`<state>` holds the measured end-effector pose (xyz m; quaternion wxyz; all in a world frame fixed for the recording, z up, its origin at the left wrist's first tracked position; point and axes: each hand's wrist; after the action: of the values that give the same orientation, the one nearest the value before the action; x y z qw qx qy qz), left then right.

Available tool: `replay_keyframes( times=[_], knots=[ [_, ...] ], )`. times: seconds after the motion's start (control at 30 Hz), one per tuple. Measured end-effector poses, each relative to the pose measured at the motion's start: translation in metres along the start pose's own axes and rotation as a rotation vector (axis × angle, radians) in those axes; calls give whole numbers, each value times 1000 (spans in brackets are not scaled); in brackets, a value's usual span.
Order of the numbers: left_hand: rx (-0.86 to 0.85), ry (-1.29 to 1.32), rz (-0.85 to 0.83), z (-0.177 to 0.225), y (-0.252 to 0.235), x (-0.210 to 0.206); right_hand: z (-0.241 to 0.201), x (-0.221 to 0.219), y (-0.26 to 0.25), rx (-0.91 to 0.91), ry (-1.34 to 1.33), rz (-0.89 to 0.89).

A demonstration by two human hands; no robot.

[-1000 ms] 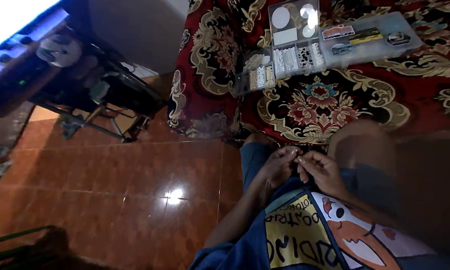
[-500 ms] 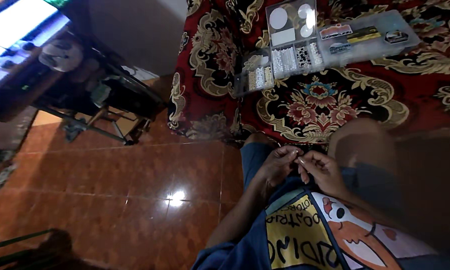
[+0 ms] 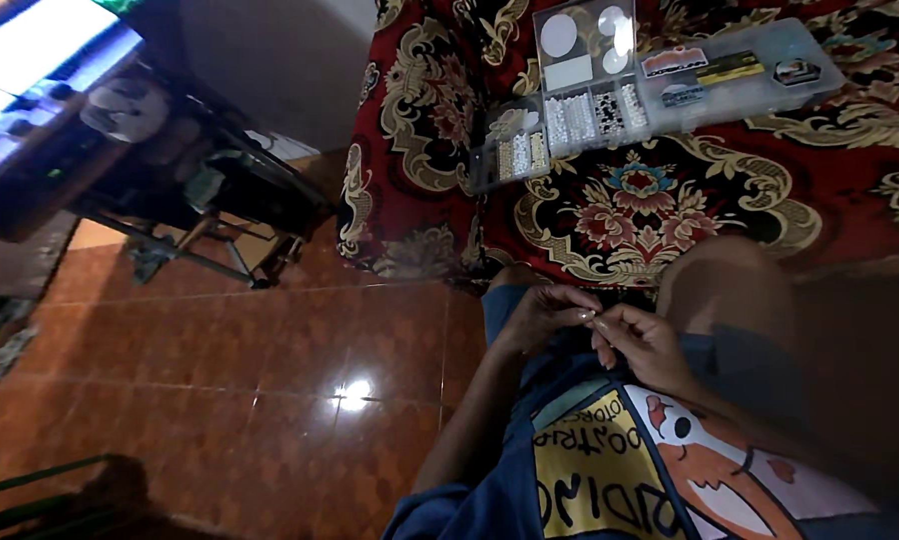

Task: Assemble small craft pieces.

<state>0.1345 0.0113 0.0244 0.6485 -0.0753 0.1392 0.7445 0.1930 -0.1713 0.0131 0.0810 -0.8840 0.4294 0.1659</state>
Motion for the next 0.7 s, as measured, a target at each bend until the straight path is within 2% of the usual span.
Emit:
replay_keyframes(
  times=[0.4,0.5,0.7],
  knots=[
    [-99,-98,27,12,3,-8,1,-1,0,2,18,37],
    [-122,-126,51,11,2,-10,-2,-1,1,-50,-18,44],
    [-118,-116,55,11,-1,-10,0,3,-1,-41,-95,8]
  ],
)
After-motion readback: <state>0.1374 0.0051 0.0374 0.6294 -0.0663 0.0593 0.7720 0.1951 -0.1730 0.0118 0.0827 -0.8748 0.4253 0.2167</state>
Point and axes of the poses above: each hand's wrist, its own y-axis away from the middle knuckle, its own x-axis out of the back of the hand, z = x × y, and after that the axes turned 6 degrees about z, right-handed
